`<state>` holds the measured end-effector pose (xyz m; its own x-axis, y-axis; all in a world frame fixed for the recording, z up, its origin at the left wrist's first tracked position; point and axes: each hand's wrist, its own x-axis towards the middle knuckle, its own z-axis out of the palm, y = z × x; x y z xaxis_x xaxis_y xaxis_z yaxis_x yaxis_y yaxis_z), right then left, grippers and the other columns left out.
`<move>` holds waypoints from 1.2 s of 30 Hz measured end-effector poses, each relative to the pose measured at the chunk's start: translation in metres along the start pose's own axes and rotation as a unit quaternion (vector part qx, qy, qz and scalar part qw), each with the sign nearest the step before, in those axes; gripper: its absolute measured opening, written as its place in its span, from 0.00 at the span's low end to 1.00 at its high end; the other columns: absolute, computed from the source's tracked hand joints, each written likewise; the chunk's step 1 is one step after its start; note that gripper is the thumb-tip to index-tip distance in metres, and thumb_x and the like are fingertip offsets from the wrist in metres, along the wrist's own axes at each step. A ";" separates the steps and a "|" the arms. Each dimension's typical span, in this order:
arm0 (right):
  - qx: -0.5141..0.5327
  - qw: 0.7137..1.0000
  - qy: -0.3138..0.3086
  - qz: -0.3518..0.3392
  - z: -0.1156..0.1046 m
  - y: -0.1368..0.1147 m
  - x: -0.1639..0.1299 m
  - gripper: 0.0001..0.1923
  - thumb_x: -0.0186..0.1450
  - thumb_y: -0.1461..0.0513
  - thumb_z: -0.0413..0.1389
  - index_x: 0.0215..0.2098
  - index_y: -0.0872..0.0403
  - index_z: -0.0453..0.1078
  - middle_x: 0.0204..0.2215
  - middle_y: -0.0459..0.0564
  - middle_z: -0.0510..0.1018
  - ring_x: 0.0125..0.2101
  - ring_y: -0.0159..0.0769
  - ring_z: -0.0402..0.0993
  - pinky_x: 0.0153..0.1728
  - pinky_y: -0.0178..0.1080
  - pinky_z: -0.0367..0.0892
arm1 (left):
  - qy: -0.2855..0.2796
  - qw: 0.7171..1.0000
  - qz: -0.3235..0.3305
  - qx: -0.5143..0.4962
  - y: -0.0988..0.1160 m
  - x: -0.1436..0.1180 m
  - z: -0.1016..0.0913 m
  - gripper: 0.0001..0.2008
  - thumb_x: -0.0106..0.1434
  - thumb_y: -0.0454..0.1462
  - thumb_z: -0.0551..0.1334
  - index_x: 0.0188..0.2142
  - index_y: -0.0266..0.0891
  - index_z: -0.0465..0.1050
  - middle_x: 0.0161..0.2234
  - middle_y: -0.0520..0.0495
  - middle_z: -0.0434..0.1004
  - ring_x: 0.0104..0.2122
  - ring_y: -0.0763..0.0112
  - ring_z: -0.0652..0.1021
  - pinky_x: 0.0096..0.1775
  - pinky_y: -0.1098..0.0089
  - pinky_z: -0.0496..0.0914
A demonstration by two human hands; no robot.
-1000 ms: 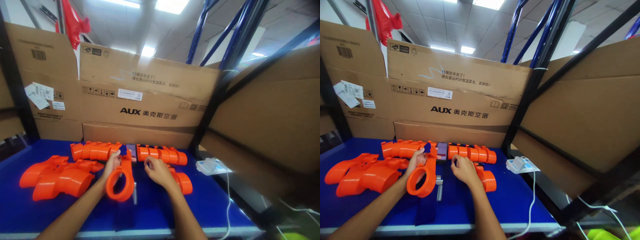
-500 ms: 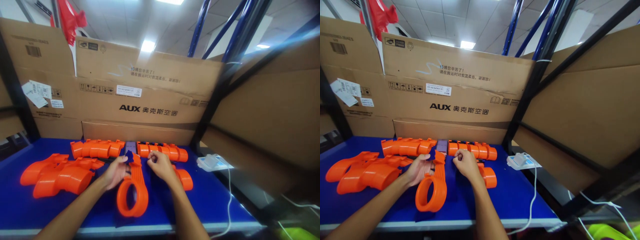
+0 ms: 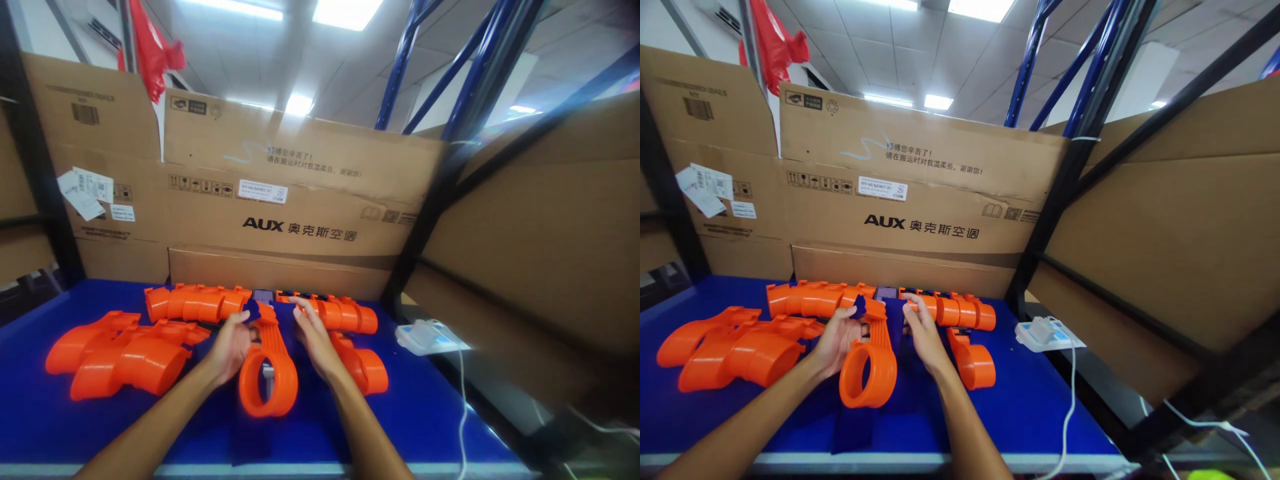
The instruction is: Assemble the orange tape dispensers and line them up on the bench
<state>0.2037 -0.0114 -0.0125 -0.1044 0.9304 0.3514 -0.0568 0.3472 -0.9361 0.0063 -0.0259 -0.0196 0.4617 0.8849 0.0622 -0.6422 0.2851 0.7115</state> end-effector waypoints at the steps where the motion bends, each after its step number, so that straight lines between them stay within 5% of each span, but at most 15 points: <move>1: -0.006 1.000 -0.007 0.010 0.002 0.002 -0.002 0.22 0.65 0.48 0.57 0.54 0.47 0.69 0.38 0.49 0.78 0.38 0.39 0.76 0.37 0.40 0.72 | 0.000 1.000 0.001 -0.001 0.000 0.000 0.000 0.24 0.61 0.48 0.59 0.50 0.33 0.73 0.40 0.36 0.82 0.35 0.56 0.82 0.37 0.61 0.75; 5: -0.016 1.000 -0.012 0.008 0.010 0.008 -0.007 0.26 0.65 0.44 0.56 0.56 0.46 0.70 0.51 0.53 0.77 0.54 0.46 0.71 0.51 0.50 0.69 | 0.015 1.000 0.015 0.009 0.000 0.001 -0.001 0.22 0.61 0.46 0.60 0.48 0.33 0.74 0.40 0.35 0.82 0.36 0.56 0.82 0.37 0.63 0.75; 10: -0.014 0.998 -0.063 -0.013 0.013 -0.002 -0.007 0.25 0.66 0.44 0.53 0.56 0.46 0.72 0.53 0.50 0.77 0.60 0.46 0.65 0.60 0.55 0.61 | 0.033 0.998 0.044 0.022 -0.003 0.002 0.002 0.17 0.59 0.43 0.63 0.45 0.35 0.73 0.42 0.36 0.81 0.38 0.58 0.81 0.34 0.67 0.74; 22: -0.045 0.995 -0.034 -0.081 -0.011 -0.021 -0.003 0.18 0.62 0.52 0.63 0.49 0.47 0.77 0.49 0.52 0.80 0.52 0.52 0.74 0.57 0.56 0.65 | 0.073 0.979 0.170 0.083 -0.007 0.003 0.004 0.23 0.52 0.35 0.70 0.48 0.44 0.71 0.52 0.44 0.74 0.48 0.56 0.77 0.45 0.57 0.74; 36: -0.106 0.985 -0.059 -0.127 -0.016 -0.023 -0.001 0.18 0.60 0.55 0.65 0.48 0.47 0.77 0.49 0.52 0.80 0.53 0.49 0.73 0.57 0.56 0.64 | 0.062 0.972 0.183 0.135 -0.005 -0.001 0.015 0.25 0.50 0.34 0.73 0.48 0.45 0.73 0.49 0.46 0.75 0.51 0.58 0.75 0.51 0.60 0.71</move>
<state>0.2209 -0.0185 0.0082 -0.2283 0.7951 0.5619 0.1115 0.5947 -0.7962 0.0184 -0.0343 -0.0128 0.1450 0.9511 0.2726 -0.5583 -0.1488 0.8162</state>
